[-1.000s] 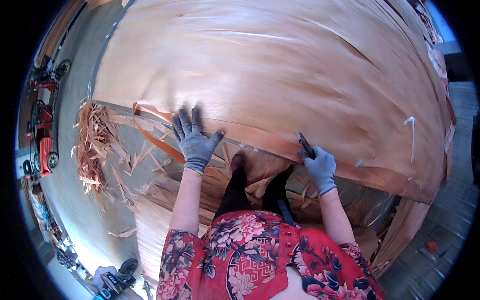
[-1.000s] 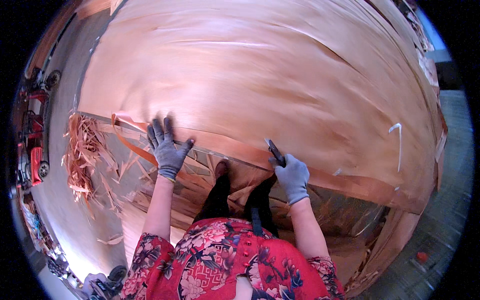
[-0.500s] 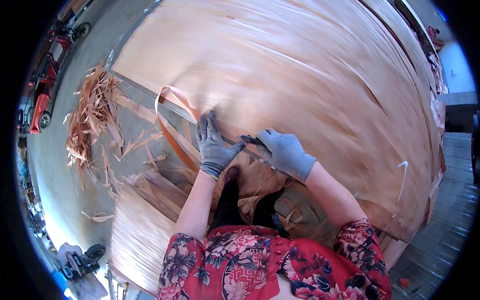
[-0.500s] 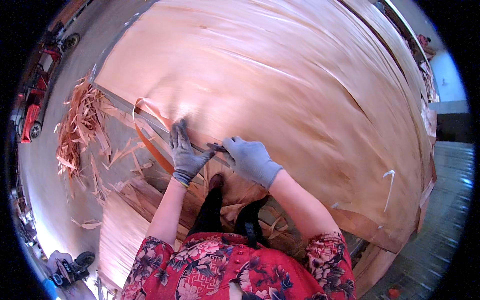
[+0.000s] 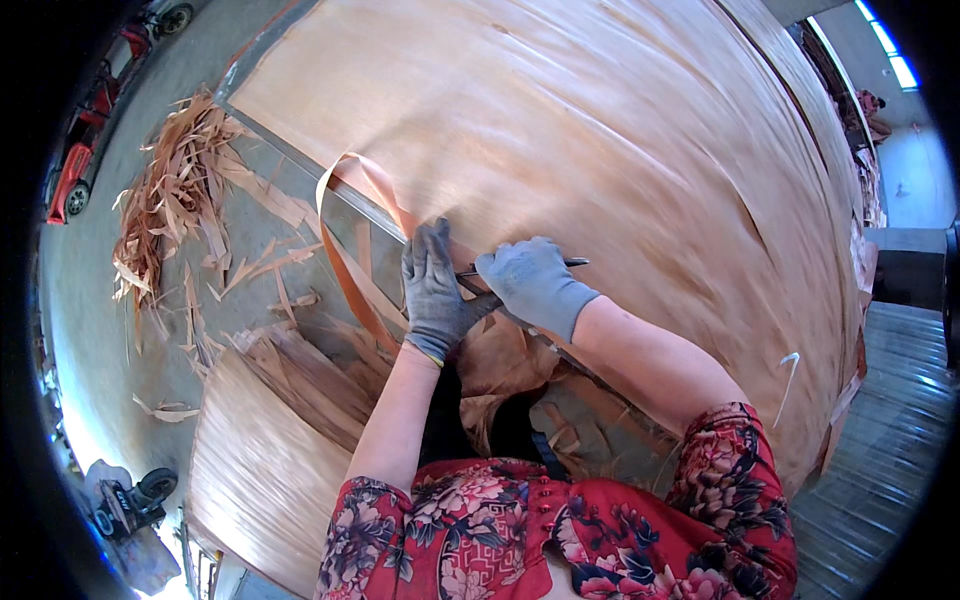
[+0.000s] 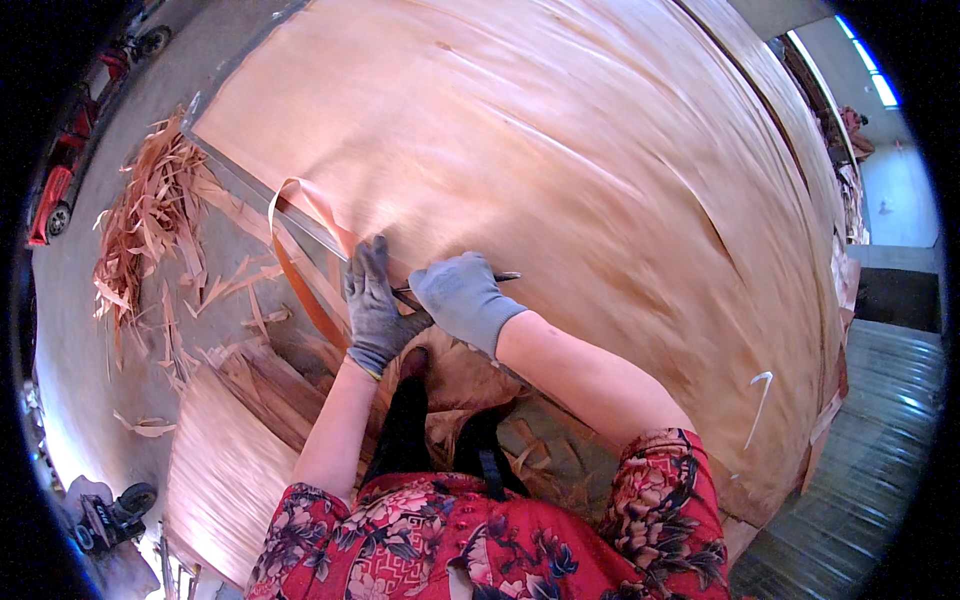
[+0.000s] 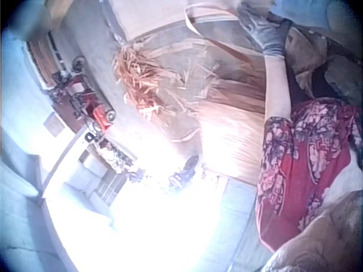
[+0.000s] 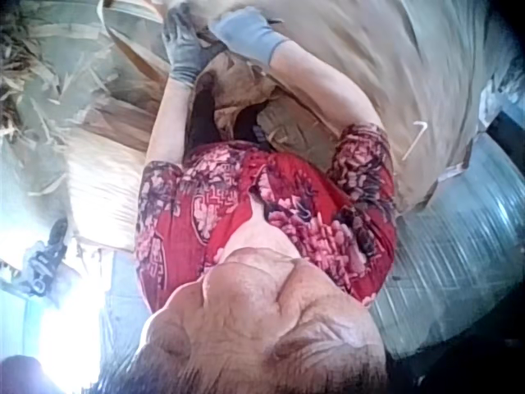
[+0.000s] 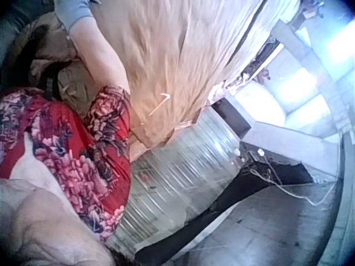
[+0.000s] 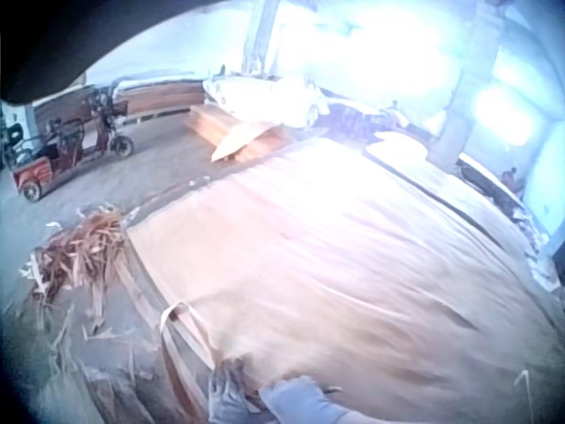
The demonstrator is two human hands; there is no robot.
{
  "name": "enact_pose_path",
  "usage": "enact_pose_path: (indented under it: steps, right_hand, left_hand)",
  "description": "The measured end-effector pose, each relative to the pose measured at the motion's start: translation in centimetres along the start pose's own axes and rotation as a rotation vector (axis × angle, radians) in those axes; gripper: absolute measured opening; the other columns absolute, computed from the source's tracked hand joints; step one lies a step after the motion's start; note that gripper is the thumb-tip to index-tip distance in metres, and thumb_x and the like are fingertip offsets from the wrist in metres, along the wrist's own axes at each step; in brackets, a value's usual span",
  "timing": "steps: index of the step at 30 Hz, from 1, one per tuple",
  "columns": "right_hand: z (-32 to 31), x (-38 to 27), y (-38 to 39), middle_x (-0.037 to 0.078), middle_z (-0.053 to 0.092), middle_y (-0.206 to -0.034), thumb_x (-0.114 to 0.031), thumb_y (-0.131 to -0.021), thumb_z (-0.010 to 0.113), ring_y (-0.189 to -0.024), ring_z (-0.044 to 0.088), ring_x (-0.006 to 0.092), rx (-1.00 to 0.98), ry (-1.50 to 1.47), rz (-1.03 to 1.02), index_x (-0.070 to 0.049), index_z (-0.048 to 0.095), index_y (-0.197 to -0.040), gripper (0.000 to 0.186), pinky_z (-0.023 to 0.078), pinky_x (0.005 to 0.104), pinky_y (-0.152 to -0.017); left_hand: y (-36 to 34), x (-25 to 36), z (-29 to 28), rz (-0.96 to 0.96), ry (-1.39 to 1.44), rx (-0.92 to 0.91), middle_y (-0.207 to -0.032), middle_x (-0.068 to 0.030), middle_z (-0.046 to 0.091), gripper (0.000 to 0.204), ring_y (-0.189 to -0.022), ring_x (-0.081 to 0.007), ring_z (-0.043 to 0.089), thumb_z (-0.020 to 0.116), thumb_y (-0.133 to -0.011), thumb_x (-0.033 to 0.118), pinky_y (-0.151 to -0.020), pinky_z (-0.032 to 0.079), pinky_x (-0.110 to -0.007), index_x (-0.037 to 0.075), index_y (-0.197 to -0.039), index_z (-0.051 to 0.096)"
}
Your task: The person cuts large sheets of light-brown veneer on a workbench using a utility knife and a metal straightedge. They align the straightedge, score the veneer, and peel away cut sections. The person also uses white tape to secure veneer edges and handles a roll of tape. Cut pieces are stacked on the bench.
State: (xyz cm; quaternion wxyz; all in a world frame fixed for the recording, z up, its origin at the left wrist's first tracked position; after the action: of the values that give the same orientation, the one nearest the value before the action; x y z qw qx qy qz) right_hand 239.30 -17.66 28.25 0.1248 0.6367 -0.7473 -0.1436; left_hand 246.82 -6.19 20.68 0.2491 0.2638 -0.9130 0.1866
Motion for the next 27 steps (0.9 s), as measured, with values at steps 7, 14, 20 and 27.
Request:
enact_pose_path:
  steps: [7, 14, 20, 27]
  right_hand:
    - [0.9, 0.0, 1.5, 0.008, 0.066, -0.083, -0.014, -0.079, 0.055, -0.076, 0.066, 0.0244, -0.022, -0.111, 0.103, -0.010, 0.057, -0.090, 0.012, 0.050, 0.0392, -0.055]
    - [2.5, 2.2, 6.9, 0.013, 0.065, -0.081, -0.011, -0.076, 0.058, -0.074, 0.066, 0.0273, -0.084, -0.203, 0.245, -0.006, 0.051, -0.094, 0.020, 0.050, 0.0385, -0.049]
    - [5.4, 2.4, 12.4, 0.013, 0.064, -0.080, -0.013, -0.078, 0.057, -0.070, 0.066, 0.0274, -0.098, -0.276, 0.442, -0.008, 0.049, -0.095, 0.020, 0.050, 0.0399, -0.049]
    - [6.8, 1.1, 12.7, 0.010, 0.064, -0.078, -0.014, -0.079, 0.056, -0.068, 0.066, 0.0258, 0.039, -0.307, 0.624, -0.009, 0.051, -0.092, 0.015, 0.049, 0.0413, -0.048]
  left_hand:
    - [0.0, 0.3, -0.2, -0.013, 0.017, -0.016, -0.141, -0.0203, 0.027, 0.119, -0.131, -0.0366, 0.025, 0.075, -0.055, 0.057, -0.109, 0.016, -0.045, -0.002, -0.139, 0.015]
    - [-0.3, 0.8, -0.3, -0.044, -0.083, -0.094, -0.144, -0.0193, 0.022, 0.120, -0.134, -0.0363, 0.020, 0.073, -0.055, 0.061, -0.110, 0.014, -0.044, -0.001, -0.140, 0.015]
    - [0.1, 0.9, 0.0, -0.014, -0.117, -0.055, -0.146, -0.0166, 0.019, 0.118, -0.134, -0.0383, 0.016, 0.071, -0.059, 0.061, -0.109, 0.013, -0.047, 0.004, -0.143, 0.011]
    - [2.0, 4.8, 2.0, 0.397, -0.328, -0.137, -0.149, -0.0156, 0.013, 0.079, -0.136, -0.0392, 0.011, 0.054, -0.085, 0.027, -0.111, 0.008, -0.047, -0.002, -0.141, 0.007]
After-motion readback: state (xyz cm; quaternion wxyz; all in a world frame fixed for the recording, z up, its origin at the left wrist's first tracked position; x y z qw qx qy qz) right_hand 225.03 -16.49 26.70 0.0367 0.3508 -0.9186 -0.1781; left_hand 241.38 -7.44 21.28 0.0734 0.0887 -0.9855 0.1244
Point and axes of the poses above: each hand's wrist, its own y-axis away from the middle knuckle, its own z-axis out of the palm, x = y × z, the point moved 1 cm from there along -y, towards the middle knuckle
